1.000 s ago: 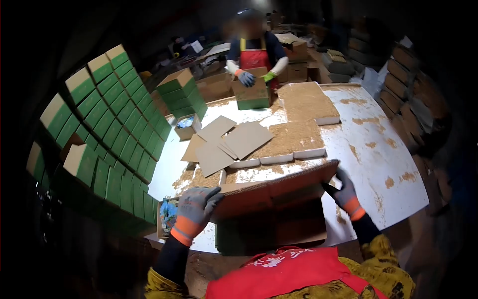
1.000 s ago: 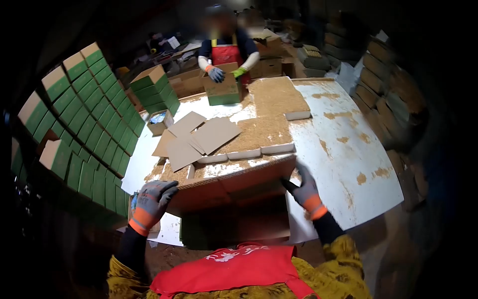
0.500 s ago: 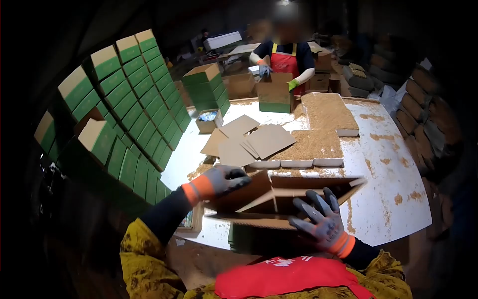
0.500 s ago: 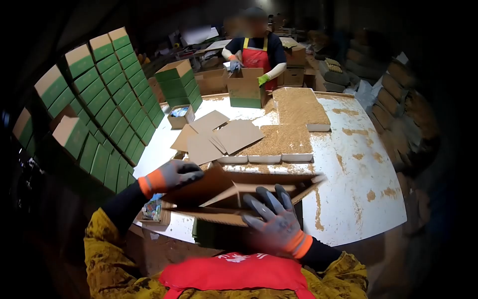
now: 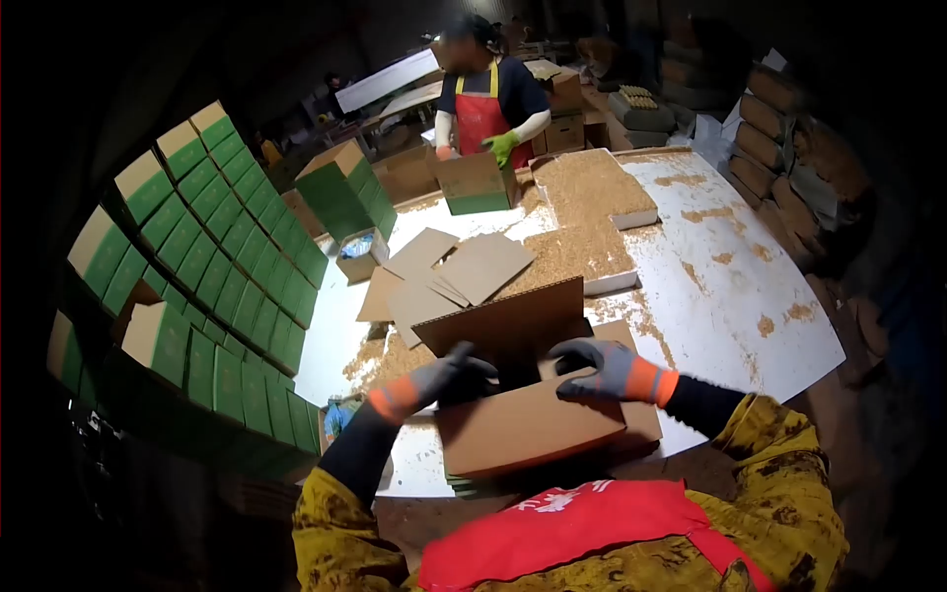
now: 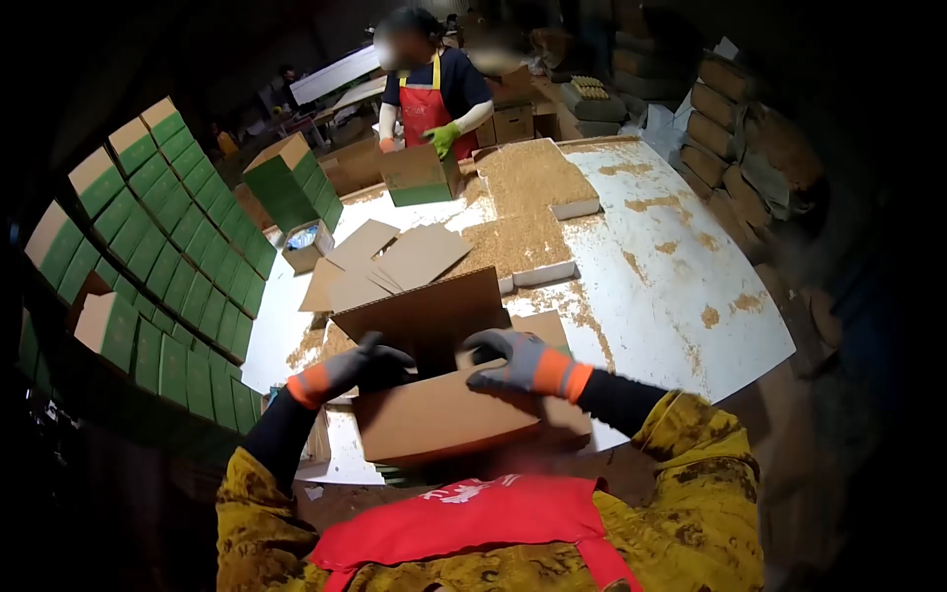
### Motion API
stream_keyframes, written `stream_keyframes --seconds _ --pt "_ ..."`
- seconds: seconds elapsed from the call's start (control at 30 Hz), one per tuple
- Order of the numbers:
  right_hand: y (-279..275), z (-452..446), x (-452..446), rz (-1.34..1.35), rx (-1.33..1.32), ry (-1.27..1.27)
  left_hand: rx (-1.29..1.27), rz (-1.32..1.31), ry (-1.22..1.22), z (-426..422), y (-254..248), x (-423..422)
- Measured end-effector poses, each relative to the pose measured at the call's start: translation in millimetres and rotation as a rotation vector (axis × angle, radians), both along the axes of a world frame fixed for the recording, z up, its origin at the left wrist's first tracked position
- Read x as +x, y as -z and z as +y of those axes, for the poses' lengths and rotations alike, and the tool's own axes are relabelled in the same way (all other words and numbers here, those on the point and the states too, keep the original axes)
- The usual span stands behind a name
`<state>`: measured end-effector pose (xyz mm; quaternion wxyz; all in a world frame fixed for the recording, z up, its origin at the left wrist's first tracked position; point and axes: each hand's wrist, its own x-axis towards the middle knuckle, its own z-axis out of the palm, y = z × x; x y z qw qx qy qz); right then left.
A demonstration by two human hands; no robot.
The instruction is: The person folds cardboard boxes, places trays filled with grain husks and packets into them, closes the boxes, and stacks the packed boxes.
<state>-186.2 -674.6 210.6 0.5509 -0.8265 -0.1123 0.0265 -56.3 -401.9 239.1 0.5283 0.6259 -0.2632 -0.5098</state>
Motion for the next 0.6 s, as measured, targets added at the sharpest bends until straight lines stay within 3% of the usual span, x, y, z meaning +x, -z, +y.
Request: stream_keyframes --seconds 0.03,0.07,0.13,0.17,0.2,0.23,0.27,0.33,0.43,0.5,0.53,0.57,0.6 --pt "6.4 2.5 -11.2 -0.132 -0.08 0.093 0.091 -0.094 -0.071 8.4 -18.6 -7.1" --pt "18.5 15.2 -21.0 -0.199 -0.021 0.129 -0.022 -0.009 -0.139 23.2 7.9 -0.5" --pt "17.6 17.6 -24.5 -0.403 -0.601 0.078 0.094 -0.479 -0.305 21.9 46.8 -18.2" --pt "6.6 15.2 -15.7 -0.549 -0.732 0.079 0.258 -0.922 -0.34 2.6 40.8 -42.2" --pt "-23.1 11.0 -14.3 -0.655 -0.771 0.136 0.432 -1.358 -0.36 -16.5 32.6 -71.4" --pt "-38.1 7.0 0.7 -0.714 -0.771 0.249 0.423 -1.254 -0.401 -26.1 33.2 -83.5" --pt "-47.5 3.8 12.5 -0.784 -0.772 0.37 0.417 -1.407 -0.467 -28.9 29.6 -86.7" --pt "-37.4 -3.6 16.0 -0.681 -0.773 0.305 0.392 -1.715 -0.6 -34.0 24.7 -89.2" --pt "-6.2 -5.5 -24.3 -0.555 -0.675 0.071 0.326 -1.745 -0.905 -21.6 26.0 -83.7" --pt "-0.4 -16.4 -39.5 -0.428 -0.483 -0.108 0.481 -1.602 -0.977 -13.5 39.3 -78.7" --pt "-4.6 -27.4 -39.1 -0.347 -0.353 -0.156 0.434 -1.363 -0.976 -11.3 52.0 -73.9" --pt "10.8 -31.5 -40.2 -0.006 0.321 0.048 0.617 -1.383 -0.845 1.2 70.3 -66.5" --pt "17.9 -48.2 -27.5 0.041 0.229 0.302 0.705 -1.326 -0.824 -0.2 58.9 -69.1"
